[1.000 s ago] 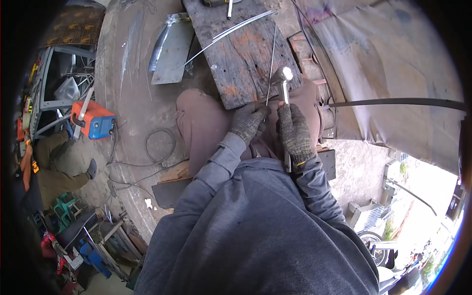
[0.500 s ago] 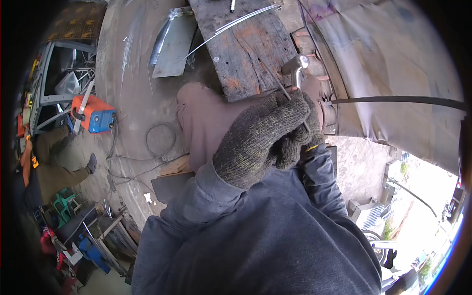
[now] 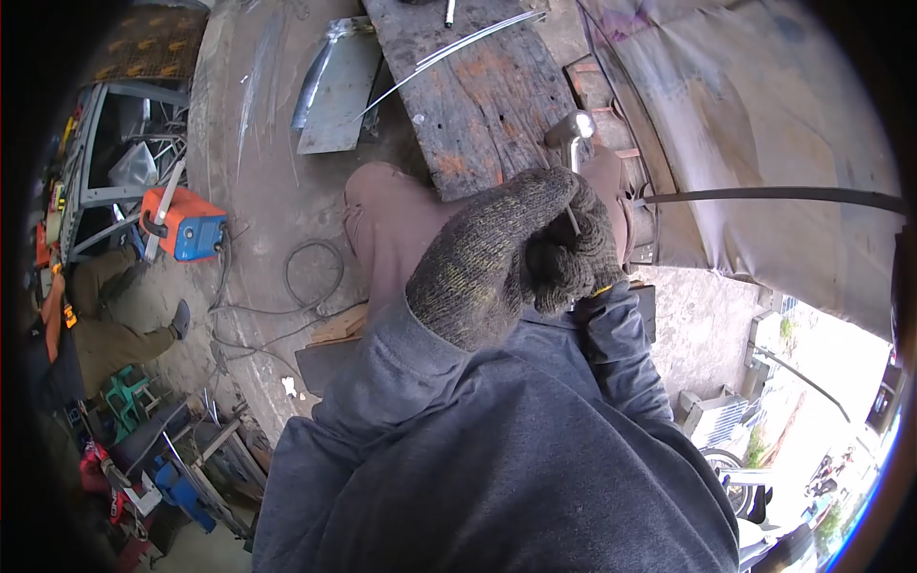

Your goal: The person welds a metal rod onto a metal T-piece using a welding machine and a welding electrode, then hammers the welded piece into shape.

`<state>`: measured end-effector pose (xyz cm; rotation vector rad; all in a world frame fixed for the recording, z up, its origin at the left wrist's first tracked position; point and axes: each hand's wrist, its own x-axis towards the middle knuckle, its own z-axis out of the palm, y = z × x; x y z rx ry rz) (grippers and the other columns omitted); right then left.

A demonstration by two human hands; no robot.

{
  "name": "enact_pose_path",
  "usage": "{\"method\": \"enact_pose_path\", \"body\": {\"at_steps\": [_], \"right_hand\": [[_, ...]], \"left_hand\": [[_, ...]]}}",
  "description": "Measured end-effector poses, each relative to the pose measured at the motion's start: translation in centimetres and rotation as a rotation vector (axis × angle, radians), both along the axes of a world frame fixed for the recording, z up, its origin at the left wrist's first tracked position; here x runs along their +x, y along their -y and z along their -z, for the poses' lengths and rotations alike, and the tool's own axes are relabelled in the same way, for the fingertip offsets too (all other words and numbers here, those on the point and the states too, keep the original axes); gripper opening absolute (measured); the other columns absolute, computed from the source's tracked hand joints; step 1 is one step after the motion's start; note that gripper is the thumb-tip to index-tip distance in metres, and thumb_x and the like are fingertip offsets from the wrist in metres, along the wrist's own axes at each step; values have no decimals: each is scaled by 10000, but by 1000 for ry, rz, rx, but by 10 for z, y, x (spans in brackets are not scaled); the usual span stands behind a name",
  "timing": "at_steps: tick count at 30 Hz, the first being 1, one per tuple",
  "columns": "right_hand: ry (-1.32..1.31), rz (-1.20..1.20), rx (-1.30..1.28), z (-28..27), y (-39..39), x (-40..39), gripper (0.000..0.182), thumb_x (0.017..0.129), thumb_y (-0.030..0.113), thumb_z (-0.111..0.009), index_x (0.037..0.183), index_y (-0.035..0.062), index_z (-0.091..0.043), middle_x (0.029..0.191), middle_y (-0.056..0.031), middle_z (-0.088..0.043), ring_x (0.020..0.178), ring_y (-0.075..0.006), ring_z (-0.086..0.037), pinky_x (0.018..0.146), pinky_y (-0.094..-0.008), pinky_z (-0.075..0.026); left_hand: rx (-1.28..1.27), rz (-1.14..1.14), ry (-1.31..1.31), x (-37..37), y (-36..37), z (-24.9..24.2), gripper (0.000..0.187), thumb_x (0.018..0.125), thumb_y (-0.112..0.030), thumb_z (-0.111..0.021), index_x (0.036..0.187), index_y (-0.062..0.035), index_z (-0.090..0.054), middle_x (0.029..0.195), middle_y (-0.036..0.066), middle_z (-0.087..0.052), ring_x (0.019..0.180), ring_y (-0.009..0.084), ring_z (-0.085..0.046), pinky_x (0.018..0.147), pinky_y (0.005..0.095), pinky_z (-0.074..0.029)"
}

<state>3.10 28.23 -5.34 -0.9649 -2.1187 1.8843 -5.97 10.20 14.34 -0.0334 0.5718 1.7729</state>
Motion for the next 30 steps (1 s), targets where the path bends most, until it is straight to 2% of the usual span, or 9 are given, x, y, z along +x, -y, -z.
{"method": "enact_pose_path", "body": {"at_steps": [4,6,8,10,13,17,20,26,30], "right_hand": [[-214,-152,299,-14,10,10,463,1021,426,-432,1053,2,-614,778,-134,-635,728,-180,-591,655,-326,-447],[-203,39,-249,-30,22,8,435,1028,393,-430,1126,5,-601,827,-145,-642,760,-191,-600,676,-325,-452],[-247,52,-156,-11,17,9,411,1033,362,-427,1181,12,-584,847,-153,-645,762,-195,-602,679,-326,-452],[-96,10,179,-12,15,9,397,1035,348,-420,1135,8,-598,833,-159,-644,749,-215,-602,677,-343,-453],[-46,-7,218,-12,14,7,406,1036,353,-409,1066,1,-609,803,-161,-643,724,-236,-596,666,-361,-451],[-45,-40,279,-6,12,6,420,1033,365,-412,998,-3,-611,752,-140,-624,679,-235,-569,641,-371,-440],[-105,25,71,0,12,7,437,1028,385,-424,981,-6,-614,722,-125,-600,654,-217,-540,623,-366,-429],[-119,-63,302,6,6,4,483,1011,439,-450,973,-13,-618,693,-124,-574,647,-217,-529,617,-368,-428],[-85,-71,309,27,0,2,507,1002,470,-455,980,-9,-616,685,-115,-565,642,-219,-527,618,-370,-430]], "left_hand": [[-179,-174,47,2,-8,4,358,1000,-346,-501,1155,-42,-607,937,133,-681,734,211,-670,645,298,-579],[-151,-199,1,0,-7,10,411,1001,-374,-483,1193,-26,-587,982,152,-683,759,227,-680,656,313,-583],[-122,-222,-46,-5,-7,11,465,1002,-402,-466,1231,-10,-567,1026,170,-685,784,243,-691,666,327,-588],[-92,-218,-39,-11,-8,4,543,1004,-438,-427,1268,24,-535,1069,190,-677,858,272,-700,719,372,-600],[-88,-256,-175,-14,-9,-3,588,994,-457,-434,1281,50,-517,1071,209,-673,896,287,-700,767,413,-602],[-84,-228,-126,-20,-10,-12,609,979,-479,-456,1286,44,-512,1080,196,-667,899,292,-693,756,420,-593],[-78,-195,-76,-25,-12,-20,632,963,-500,-477,1292,38,-507,1088,184,-661,901,298,-685,744,428,-584],[-65,-134,7,-35,-14,-24,673,937,-537,-513,1301,29,-499,1102,164,-651,905,307,-673,726,440,-570],[147,-163,-55,-42,-12,-9,637,975,-489,-455,1301,56,-496,1105,217,-656,942,301,-687,774,422,-596]]}}
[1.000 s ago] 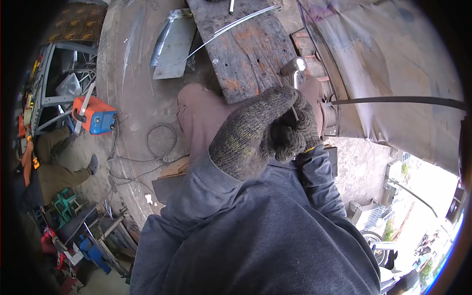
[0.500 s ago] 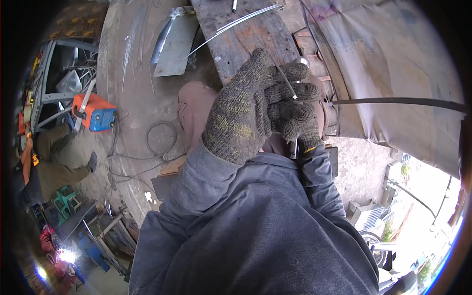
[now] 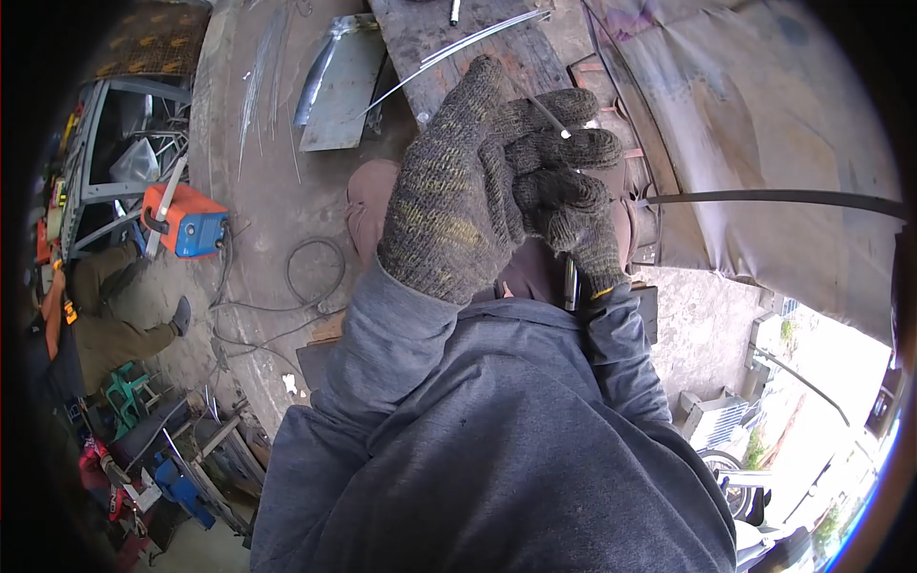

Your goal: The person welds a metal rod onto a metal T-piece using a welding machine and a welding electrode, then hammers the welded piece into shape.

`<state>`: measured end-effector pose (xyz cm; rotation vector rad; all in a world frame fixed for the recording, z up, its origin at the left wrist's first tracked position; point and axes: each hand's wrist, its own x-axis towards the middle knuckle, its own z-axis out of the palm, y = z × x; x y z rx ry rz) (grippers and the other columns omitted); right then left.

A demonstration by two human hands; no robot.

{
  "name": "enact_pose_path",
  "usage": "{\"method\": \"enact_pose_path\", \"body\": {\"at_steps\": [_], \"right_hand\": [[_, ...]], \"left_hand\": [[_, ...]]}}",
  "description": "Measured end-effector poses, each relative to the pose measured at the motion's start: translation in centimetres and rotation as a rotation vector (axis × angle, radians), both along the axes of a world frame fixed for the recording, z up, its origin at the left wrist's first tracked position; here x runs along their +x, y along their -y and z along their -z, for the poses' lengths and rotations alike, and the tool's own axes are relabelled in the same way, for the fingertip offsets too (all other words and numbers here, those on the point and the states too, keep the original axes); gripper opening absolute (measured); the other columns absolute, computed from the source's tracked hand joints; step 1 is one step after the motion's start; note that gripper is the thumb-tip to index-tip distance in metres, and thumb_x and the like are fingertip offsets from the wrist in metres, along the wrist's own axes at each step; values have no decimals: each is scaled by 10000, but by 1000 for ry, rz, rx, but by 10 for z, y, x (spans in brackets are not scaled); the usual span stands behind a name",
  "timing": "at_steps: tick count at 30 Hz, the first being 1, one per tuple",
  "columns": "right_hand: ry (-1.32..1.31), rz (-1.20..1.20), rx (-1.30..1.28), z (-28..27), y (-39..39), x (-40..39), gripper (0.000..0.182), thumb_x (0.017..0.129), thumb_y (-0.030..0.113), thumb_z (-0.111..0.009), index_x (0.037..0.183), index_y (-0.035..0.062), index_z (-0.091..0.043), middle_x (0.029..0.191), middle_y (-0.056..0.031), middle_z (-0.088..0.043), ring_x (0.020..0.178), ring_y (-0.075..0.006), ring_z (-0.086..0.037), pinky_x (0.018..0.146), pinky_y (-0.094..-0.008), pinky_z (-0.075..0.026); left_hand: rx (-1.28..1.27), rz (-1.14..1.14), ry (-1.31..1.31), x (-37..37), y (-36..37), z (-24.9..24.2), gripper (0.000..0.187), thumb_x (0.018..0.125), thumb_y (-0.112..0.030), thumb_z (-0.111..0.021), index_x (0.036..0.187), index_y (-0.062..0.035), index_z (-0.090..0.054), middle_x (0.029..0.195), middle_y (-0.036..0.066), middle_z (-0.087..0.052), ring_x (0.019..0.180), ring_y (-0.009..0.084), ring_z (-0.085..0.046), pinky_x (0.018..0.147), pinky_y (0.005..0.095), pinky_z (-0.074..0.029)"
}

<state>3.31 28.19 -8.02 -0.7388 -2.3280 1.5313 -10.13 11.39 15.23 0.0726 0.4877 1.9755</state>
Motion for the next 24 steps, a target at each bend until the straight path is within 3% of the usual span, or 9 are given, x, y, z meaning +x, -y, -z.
{"method": "enact_pose_path", "body": {"at_steps": [5,8,10,14,17,19,20,22,24], "right_hand": [[21,10,-38,4,1,3,514,999,482,-455,985,-6,-615,688,-122,-565,658,-229,-534,630,-369,-433],[-3,70,-98,-1,6,5,491,1008,456,-448,989,-6,-612,711,-134,-573,679,-239,-540,647,-372,-434],[-77,15,95,-20,8,4,457,1020,416,-438,998,-6,-612,742,-143,-582,698,-242,-541,661,-375,-434],[-87,36,31,-45,14,0,429,1028,384,-432,1009,-4,-614,766,-148,-590,709,-242,-537,669,-376,-433],[-84,18,154,-77,18,0,437,1031,378,-424,1001,-14,-614,764,-154,-612,709,-244,-553,670,-385,-433],[16,37,-84,-99,23,-1,346,1009,304,-489,1090,-14,-598,906,-158,-652,832,-254,-601,745,-370,-459],[15,34,-84,-89,21,1,346,1009,304,-489,1090,-14,-598,906,-158,-652,832,-254,-601,745,-370,-459],[-130,-88,300,-65,14,8,322,961,204,-559,1205,-5,-555,1097,-157,-635,1005,-258,-602,855,-350,-463],[-37,-85,218,-62,12,13,360,939,172,-579,1254,4,-527,1155,-155,-612,1057,-261,-586,896,-344,-453]], "left_hand": [[-33,-66,105,1,-2,-12,662,971,-498,-454,1324,62,-475,1147,240,-639,1002,310,-675,791,411,-603],[118,45,171,-2,-3,-9,620,982,-474,-450,1311,50,-489,1164,230,-631,1019,310,-666,800,415,-601],[94,44,171,0,-3,-10,619,984,-475,-445,1308,51,-492,1155,227,-635,1003,308,-667,788,415,-596],[48,39,170,1,-3,-12,619,987,-477,-436,1301,52,-498,1138,222,-642,969,304,-669,763,414,-588],[14,29,169,3,-1,-14,619,989,-479,-429,1295,53,-503,1124,218,-647,944,301,-671,745,413,-582],[-8,23,167,5,-1,-15,619,990,-480,-424,1291,54,-506,1115,215,-650,927,299,-672,733,413,-577],[-20,19,166,6,1,-16,619,991,-481,-421,1290,54,-508,1111,213,-652,919,298,-673,727,413,-575],[-44,12,164,7,1,-17,619,993,-482,-417,1286,55,-511,1102,211,-655,902,296,-674,714,412,-571],[-68,8,163,7,1,-19,620,994,-483,-412,1282,56,-514,1093,208,-659,886,294,-675,702,412,-567]]}}
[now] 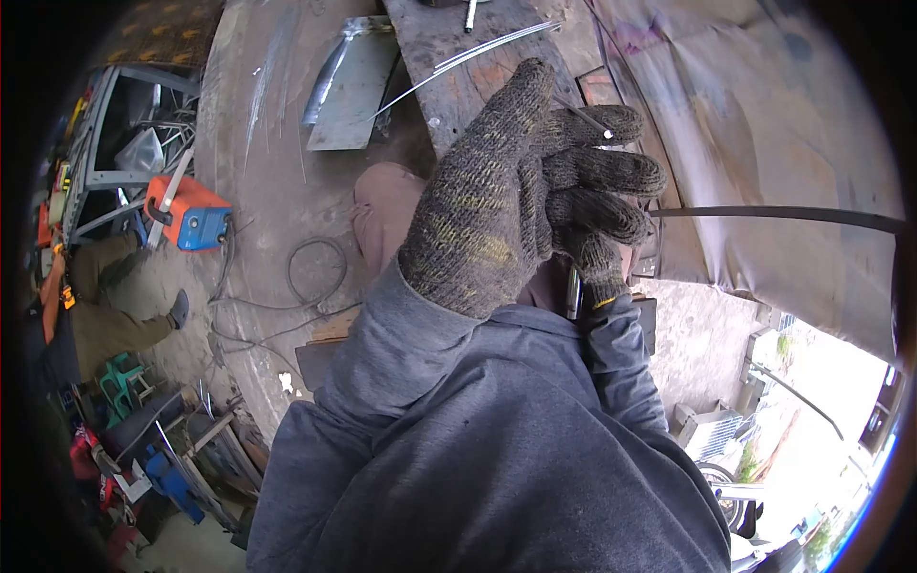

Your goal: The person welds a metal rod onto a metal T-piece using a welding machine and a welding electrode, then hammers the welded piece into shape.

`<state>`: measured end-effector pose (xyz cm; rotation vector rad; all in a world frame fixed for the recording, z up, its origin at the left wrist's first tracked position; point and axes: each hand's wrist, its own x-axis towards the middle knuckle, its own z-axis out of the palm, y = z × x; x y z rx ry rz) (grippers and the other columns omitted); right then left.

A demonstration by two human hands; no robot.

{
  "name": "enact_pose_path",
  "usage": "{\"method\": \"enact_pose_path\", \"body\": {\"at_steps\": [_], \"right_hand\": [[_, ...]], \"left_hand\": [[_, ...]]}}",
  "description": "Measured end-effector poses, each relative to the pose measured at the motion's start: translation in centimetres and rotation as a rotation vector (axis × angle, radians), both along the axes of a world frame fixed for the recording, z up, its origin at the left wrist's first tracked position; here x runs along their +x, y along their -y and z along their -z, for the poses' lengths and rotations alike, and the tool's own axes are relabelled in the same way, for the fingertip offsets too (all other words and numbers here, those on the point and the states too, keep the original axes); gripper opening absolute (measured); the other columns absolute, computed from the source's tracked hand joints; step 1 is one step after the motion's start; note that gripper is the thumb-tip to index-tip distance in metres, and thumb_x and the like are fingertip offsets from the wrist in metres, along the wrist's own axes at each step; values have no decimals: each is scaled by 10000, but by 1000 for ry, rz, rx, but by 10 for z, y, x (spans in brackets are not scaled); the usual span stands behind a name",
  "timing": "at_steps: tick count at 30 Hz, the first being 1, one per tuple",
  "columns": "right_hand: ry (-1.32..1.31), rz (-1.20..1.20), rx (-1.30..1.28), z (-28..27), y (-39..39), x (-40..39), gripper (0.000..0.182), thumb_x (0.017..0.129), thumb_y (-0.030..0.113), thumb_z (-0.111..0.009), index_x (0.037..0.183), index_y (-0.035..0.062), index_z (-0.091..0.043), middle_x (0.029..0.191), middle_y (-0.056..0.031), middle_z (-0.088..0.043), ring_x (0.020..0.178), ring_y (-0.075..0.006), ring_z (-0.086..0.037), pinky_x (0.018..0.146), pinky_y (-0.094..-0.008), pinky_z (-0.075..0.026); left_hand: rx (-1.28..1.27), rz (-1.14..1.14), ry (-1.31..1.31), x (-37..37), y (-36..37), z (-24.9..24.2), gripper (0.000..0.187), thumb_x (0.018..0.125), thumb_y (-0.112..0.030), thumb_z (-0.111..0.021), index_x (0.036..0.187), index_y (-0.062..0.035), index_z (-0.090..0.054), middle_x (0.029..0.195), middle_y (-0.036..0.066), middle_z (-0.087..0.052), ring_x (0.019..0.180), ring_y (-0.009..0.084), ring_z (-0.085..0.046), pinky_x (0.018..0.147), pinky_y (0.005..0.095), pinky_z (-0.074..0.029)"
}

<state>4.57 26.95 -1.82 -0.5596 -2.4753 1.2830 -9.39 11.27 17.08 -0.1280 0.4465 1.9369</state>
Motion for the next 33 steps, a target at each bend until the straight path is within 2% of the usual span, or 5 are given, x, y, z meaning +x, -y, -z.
{"method": "enact_pose_path", "body": {"at_steps": [8,13,29,31,33], "right_hand": [[30,18,-128,8,-3,-2,355,966,178,-537,1277,8,-522,1200,-141,-601,1078,-263,-580,915,-337,-448],[192,99,-170,18,-5,-4,367,1022,291,-448,1241,11,-540,992,-150,-606,858,-273,-579,760,-376,-451],[355,343,-539,-14,8,-16,537,981,531,-443,998,19,-606,705,-136,-577,630,-243,-562,609,-387,-437],[224,295,-522,-3,6,-13,360,995,450,-490,997,107,-599,618,43,-478,480,-60,-438,412,-256,-352],[203,300,-517,-2,5,-13,363,994,449,-492,995,103,-603,619,42,-479,481,-60,-435,421,-255,-352]], "left_hand": [[-88,4,-7,-1,-10,-4,623,1000,-488,-393,1268,58,-526,1058,197,-672,819,286,-679,653,411,-549],[-110,-209,-431,-6,-22,40,521,989,-390,-482,1292,33,-509,1139,211,-641,1013,306,-666,821,427,-594],[-217,-84,-394,-72,-22,108,398,983,-243,-497,1295,4,-495,1164,194,-633,937,278,-661,738,378,-569],[-30,-117,-440,-81,-14,96,477,985,-265,-466,1346,47,-457,1268,231,-582,996,300,-659,759,358,-584],[-108,-156,-546,-86,-9,82,486,1002,-304,-403,1334,46,-461,1260,228,-587,1022,318,-652,752,373,-575]]}}
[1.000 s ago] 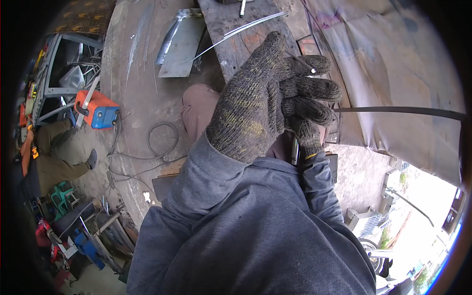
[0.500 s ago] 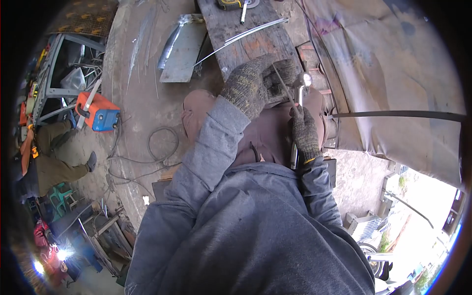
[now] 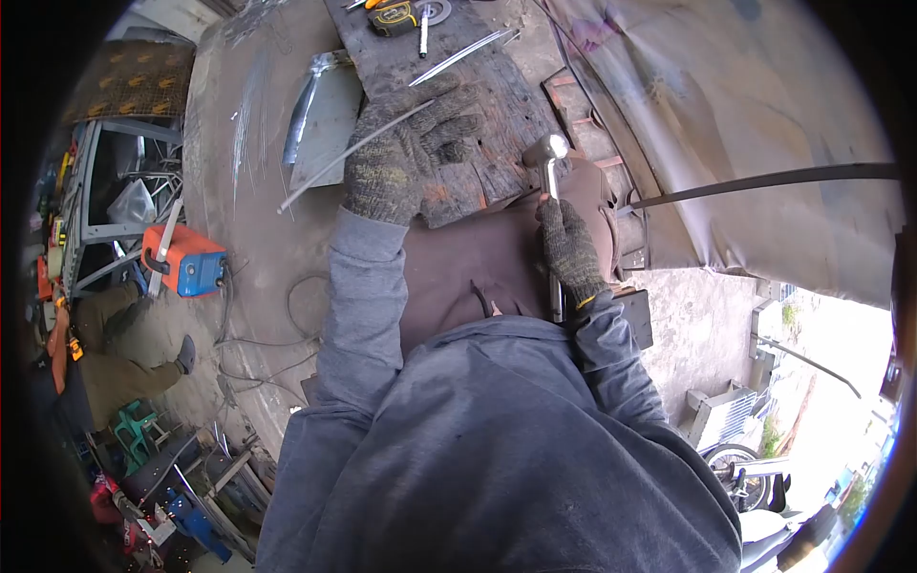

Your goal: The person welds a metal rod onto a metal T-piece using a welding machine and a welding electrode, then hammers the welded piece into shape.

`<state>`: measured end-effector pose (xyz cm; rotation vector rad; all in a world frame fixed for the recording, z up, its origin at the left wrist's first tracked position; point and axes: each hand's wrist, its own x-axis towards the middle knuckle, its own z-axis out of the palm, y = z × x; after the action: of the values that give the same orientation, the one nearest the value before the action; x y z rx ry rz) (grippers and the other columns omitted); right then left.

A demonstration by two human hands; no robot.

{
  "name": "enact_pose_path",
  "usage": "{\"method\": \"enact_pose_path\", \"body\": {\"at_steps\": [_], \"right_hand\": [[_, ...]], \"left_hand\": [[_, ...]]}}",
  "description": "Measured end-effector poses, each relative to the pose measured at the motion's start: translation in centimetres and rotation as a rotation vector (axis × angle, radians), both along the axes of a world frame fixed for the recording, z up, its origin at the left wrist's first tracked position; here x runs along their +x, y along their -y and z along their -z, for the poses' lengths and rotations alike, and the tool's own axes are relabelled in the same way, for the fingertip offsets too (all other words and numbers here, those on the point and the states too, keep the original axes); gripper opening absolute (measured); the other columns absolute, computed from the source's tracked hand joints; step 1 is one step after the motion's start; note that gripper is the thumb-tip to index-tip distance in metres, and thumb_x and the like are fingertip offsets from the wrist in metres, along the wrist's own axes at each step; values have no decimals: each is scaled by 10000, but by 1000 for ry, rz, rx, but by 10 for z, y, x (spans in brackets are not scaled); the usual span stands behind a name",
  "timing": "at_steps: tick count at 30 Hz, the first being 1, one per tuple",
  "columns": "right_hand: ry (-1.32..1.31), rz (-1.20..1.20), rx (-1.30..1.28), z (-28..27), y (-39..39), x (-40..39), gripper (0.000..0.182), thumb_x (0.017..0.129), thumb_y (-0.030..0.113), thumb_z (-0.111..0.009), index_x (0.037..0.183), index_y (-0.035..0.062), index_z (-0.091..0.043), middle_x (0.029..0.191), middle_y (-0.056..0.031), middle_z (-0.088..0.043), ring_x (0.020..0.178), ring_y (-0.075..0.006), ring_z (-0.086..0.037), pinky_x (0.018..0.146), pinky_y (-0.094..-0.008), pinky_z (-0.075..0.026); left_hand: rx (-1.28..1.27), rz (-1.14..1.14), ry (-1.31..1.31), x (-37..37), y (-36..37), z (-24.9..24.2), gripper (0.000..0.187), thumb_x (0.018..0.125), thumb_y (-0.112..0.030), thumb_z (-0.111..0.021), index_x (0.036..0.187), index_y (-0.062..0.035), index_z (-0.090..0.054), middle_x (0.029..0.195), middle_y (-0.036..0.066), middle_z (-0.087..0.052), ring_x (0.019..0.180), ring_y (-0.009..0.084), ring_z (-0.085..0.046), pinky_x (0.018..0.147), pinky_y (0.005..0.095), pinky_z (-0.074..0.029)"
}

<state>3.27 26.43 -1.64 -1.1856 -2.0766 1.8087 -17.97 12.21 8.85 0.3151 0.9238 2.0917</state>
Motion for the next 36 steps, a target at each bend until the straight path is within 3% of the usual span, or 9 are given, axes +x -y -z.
{"method": "enact_pose_path", "body": {"at_steps": [14,15,21,23,27,29,30,32,36], "right_hand": [[70,44,-113,-21,6,-3,373,996,425,-506,1002,73,-628,669,39,-504,557,-59,-430,497,-248,-354],[62,12,-33,-15,4,-1,440,986,467,-495,1026,48,-621,679,-40,-539,581,-140,-491,541,-308,-398],[-54,-19,98,0,1,2,493,977,496,-489,1074,29,-616,710,-113,-591,630,-218,-570,604,-370,-448],[60,-36,49,-13,0,1,485,978,488,-492,1086,32,-616,718,-109,-598,635,-216,-573,607,-369,-449],[32,-19,-16,-14,3,3,500,981,495,-480,1096,26,-612,735,-117,-604,664,-208,-579,632,-366,-453],[4,-40,54,-12,2,2,506,981,498,-479,1094,23,-611,737,-120,-603,667,-205,-579,631,-363,-453],[19,-47,47,-14,2,1,517,980,503,-477,1091,16,-610,743,-126,-602,676,-210,-579,635,-362,-454],[36,-55,40,-10,1,1,528,980,508,-474,1088,9,-609,748,-132,-601,685,-216,-579,639,-360,-455],[-25,-64,159,5,1,3,550,982,517,-457,1056,-9,-599,760,-175,-596,700,-269,-577,663,-389,-456]], "left_hand": [[-335,-165,-113,7,-8,-5,528,996,-436,-434,1279,3,-511,1190,196,-635,965,307,-670,689,352,-543],[-341,-164,-116,11,-10,4,528,996,-436,-434,1279,3,-511,1190,196,-635,965,307,-670,689,352,-543],[-739,14,-561,30,-22,129,351,949,-258,-586,1220,-35,-577,1101,131,-657,928,203,-663,714,332,-542],[-909,-49,-994,44,-18,137,369,937,-316,-535,1093,4,-630,1079,207,-642,954,410,-618,869,450,-474],[-788,-107,-1276,57,-9,86,360,934,-308,-556,1111,-3,-626,1011,188,-657,880,368,-629,824,420,-486],[-885,283,-907,68,-2,47,298,961,-197,-559,1168,13,-605,987,98,-650,899,170,-618,804,272,-490],[-886,278,-905,76,8,48,298,961,-197,-559,1168,13,-605,987,98,-650,899,170,-618,804,272,-490],[-508,389,-220,96,31,54,332,968,-216,-551,1189,27,-597,902,59,-641,828,138,-611,736,252,-494],[-376,403,97,130,52,21,368,985,-245,-524,1211,42,-572,772,21,-599,632,99,-556,561,209,-442]]}}
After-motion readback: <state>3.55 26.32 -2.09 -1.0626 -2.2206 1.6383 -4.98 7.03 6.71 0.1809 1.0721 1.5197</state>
